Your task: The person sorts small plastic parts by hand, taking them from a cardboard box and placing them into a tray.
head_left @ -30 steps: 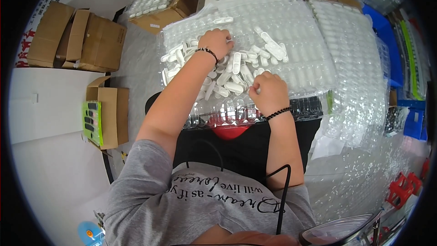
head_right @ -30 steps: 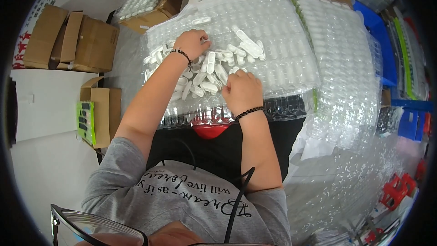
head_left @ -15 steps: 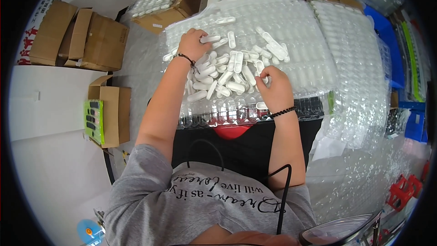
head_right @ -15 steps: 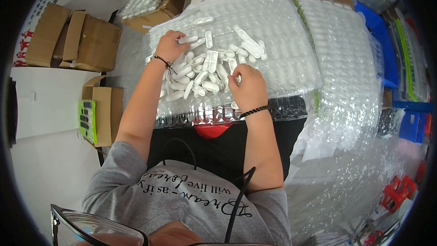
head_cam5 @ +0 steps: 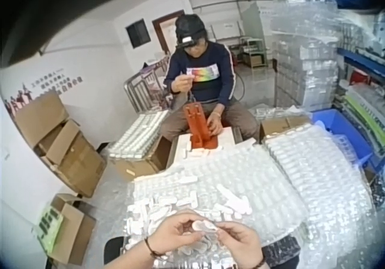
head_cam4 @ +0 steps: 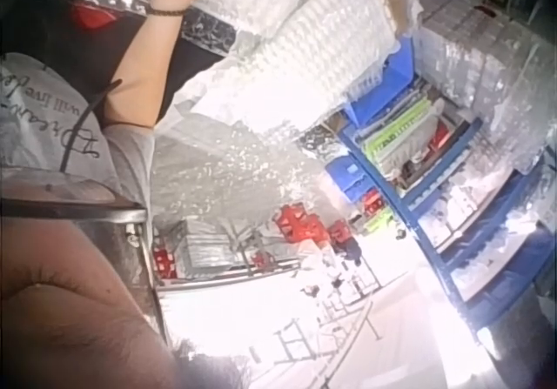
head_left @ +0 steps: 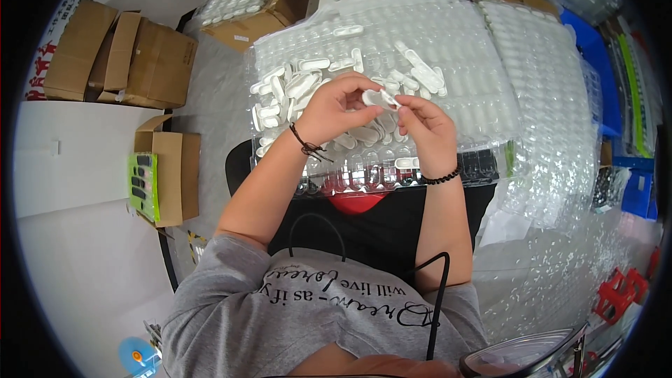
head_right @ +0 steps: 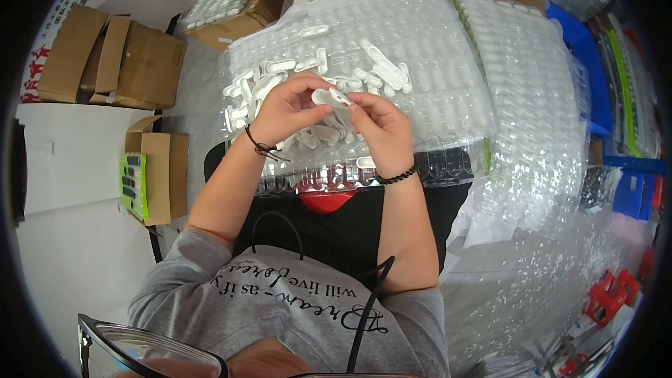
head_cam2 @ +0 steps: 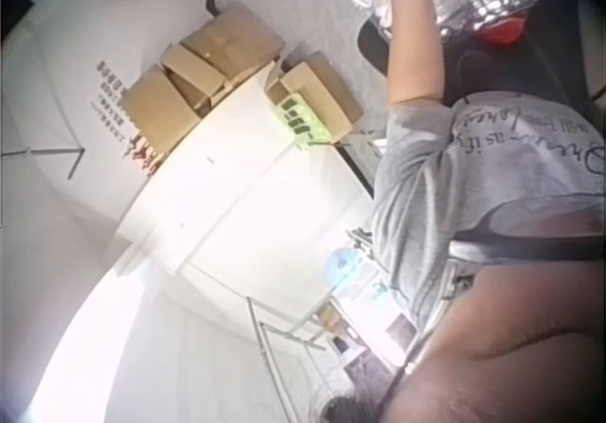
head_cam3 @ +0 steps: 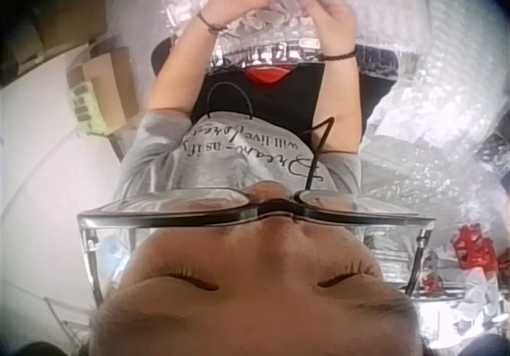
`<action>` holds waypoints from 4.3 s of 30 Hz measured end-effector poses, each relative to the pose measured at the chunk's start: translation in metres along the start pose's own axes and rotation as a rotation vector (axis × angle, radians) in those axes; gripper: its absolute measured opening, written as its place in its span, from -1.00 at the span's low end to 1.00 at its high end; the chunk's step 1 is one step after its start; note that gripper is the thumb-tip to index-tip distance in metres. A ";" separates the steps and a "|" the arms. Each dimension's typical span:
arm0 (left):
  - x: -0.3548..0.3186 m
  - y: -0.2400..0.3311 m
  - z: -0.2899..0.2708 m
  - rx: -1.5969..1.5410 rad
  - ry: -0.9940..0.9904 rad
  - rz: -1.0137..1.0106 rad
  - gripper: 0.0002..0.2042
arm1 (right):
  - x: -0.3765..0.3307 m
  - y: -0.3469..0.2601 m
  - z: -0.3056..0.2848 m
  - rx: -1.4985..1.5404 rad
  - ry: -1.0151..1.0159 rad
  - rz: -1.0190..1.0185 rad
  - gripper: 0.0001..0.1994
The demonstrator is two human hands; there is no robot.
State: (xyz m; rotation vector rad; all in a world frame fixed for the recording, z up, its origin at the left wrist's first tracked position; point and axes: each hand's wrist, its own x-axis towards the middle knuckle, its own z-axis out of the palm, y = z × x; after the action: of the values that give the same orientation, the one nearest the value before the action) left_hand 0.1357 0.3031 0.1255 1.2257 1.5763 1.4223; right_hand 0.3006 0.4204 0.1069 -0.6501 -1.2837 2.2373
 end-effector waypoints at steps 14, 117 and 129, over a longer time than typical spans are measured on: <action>-0.006 0.008 0.025 -0.426 0.066 -0.279 -0.56 | -0.001 0.012 0.006 -0.438 0.057 -0.495 -0.90; -0.024 0.024 0.029 -0.337 0.136 -0.218 -0.47 | 0.003 0.010 0.009 0.114 -0.225 -0.173 -0.76; -0.026 0.012 0.028 0.186 0.169 0.009 -0.65 | 0.000 0.020 0.020 0.394 -0.061 -0.018 -0.76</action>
State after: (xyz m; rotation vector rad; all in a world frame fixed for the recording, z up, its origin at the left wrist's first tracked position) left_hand 0.1725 0.2873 0.1292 1.2462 1.8551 1.4427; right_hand 0.2853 0.3985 0.0983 -0.4221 -0.8309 2.4139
